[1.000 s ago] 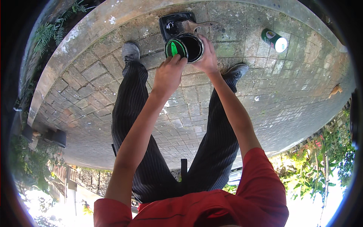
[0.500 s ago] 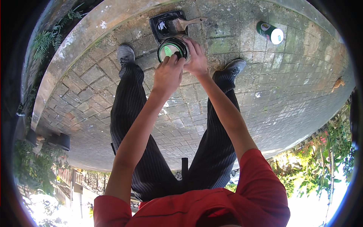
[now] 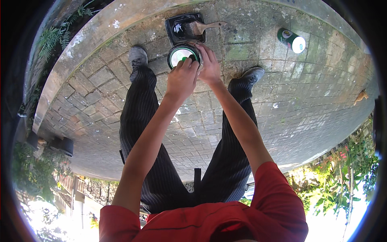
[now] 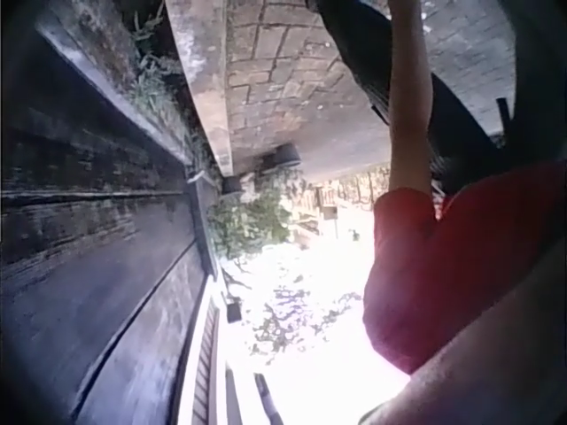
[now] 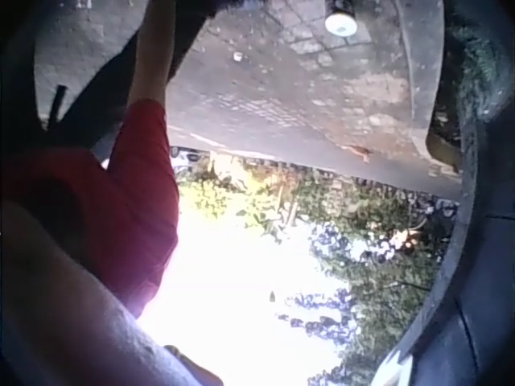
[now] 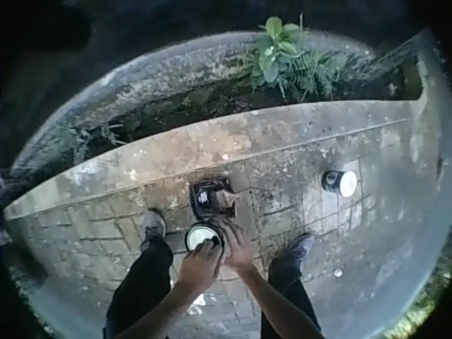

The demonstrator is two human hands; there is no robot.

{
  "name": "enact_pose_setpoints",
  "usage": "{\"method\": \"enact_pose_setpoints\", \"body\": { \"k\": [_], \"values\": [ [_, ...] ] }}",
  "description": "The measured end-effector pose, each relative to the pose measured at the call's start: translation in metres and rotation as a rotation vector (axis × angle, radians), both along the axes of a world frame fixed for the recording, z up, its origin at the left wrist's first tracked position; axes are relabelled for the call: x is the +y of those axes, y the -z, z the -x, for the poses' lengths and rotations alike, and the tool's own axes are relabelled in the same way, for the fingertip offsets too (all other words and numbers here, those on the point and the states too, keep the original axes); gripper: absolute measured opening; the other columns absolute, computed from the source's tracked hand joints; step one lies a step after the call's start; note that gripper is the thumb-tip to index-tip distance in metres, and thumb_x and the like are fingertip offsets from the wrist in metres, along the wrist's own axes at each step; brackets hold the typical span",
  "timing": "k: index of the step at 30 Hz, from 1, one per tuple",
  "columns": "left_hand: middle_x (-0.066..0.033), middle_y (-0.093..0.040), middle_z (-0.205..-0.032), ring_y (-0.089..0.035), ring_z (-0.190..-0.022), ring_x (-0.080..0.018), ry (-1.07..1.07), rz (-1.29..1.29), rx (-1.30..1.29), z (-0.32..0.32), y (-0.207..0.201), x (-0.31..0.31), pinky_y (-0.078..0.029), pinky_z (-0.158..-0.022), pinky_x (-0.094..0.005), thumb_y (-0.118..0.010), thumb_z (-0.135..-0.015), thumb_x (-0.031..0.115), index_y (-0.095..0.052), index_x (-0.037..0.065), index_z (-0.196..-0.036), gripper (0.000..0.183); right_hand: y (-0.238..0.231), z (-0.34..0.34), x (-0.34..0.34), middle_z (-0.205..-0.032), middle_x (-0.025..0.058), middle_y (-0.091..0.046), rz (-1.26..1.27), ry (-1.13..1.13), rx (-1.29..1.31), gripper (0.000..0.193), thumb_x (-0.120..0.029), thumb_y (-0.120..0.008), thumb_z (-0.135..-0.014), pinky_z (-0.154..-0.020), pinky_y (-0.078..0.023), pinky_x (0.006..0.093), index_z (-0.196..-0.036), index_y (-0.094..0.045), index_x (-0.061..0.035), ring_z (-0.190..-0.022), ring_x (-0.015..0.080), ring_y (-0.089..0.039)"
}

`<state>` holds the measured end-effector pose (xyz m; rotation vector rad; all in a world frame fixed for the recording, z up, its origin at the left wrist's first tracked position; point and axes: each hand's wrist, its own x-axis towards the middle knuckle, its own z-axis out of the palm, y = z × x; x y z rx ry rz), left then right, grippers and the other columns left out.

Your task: Mixing paint and pouring it into a paint tray.

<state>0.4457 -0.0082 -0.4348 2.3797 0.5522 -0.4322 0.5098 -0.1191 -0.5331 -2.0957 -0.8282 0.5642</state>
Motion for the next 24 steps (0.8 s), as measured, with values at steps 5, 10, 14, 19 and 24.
{"method": "enact_pose_setpoints", "body": {
  "k": [5,10,14,19,24],
  "values": [
    [-0.0098,-0.053,-0.09,-0.059,-0.083,-0.0281,0.003,0.041,-0.059,-0.001,-0.001,-0.004,-0.052,-0.068,-0.0394,-0.063,-0.083,0.02,-0.053,0.006,-0.096,0.021,0.006,-0.003,-0.011,-0.123,0.0119,-0.053,-0.014,0.021,0.064,0.081,-0.022,-0.075,-0.057,-0.092,-0.046,0.0409,-0.131,-0.042,-0.0104,-0.109,0.0345,-0.052],
    [-0.0099,-0.057,-0.094,-0.062,-0.083,-0.0267,-0.141,0.041,-0.28,-0.016,-0.015,-0.005,-0.052,-0.069,-0.0366,-0.066,-0.081,0.015,-0.054,0.007,-0.108,0.03,0.004,-0.006,-0.035,-0.118,0.015,-0.056,0.029,0.286,0.231,0.092,-0.024,-0.086,-0.05,-0.092,-0.046,0.039,-0.127,-0.042,-0.0054,-0.105,0.0323,-0.057],
    [-0.007,-0.057,-0.089,-0.06,-0.08,-0.0262,-0.187,0.014,-0.276,-0.017,-0.01,0.0,-0.05,-0.066,-0.0368,-0.066,-0.08,0.014,-0.054,0.009,-0.106,0.029,0.032,-0.021,-0.076,-0.115,0.0134,-0.058,0.062,0.557,0.14,0.095,-0.026,-0.091,-0.047,-0.091,-0.046,0.0361,-0.125,-0.044,-0.0041,-0.104,0.0275,-0.059],
    [-0.007,-0.057,-0.084,-0.061,-0.077,-0.0261,-0.18,0.026,-0.202,-0.01,-0.008,0.004,-0.049,-0.064,-0.037,-0.065,-0.082,0.012,-0.053,0.009,-0.106,0.027,0.065,-0.065,-0.105,-0.114,0.0134,-0.058,0.217,0.76,-0.024,0.091,-0.029,-0.089,-0.048,-0.091,-0.046,0.0378,-0.124,-0.045,-0.0059,-0.105,0.0294,-0.058],
    [-0.0086,-0.057,-0.085,-0.061,-0.076,-0.0282,-0.18,0.033,-0.119,-0.02,-0.007,0.005,-0.049,-0.063,-0.0378,-0.064,-0.082,0.01,-0.053,0.008,-0.107,0.027,0.108,-0.12,-0.096,-0.114,0.0155,-0.057,0.138,0.962,-0.085,0.099,-0.032,-0.092,-0.044,-0.091,-0.045,0.0388,-0.124,-0.042,-0.0033,-0.105,0.0304,-0.057]
  ]
}}
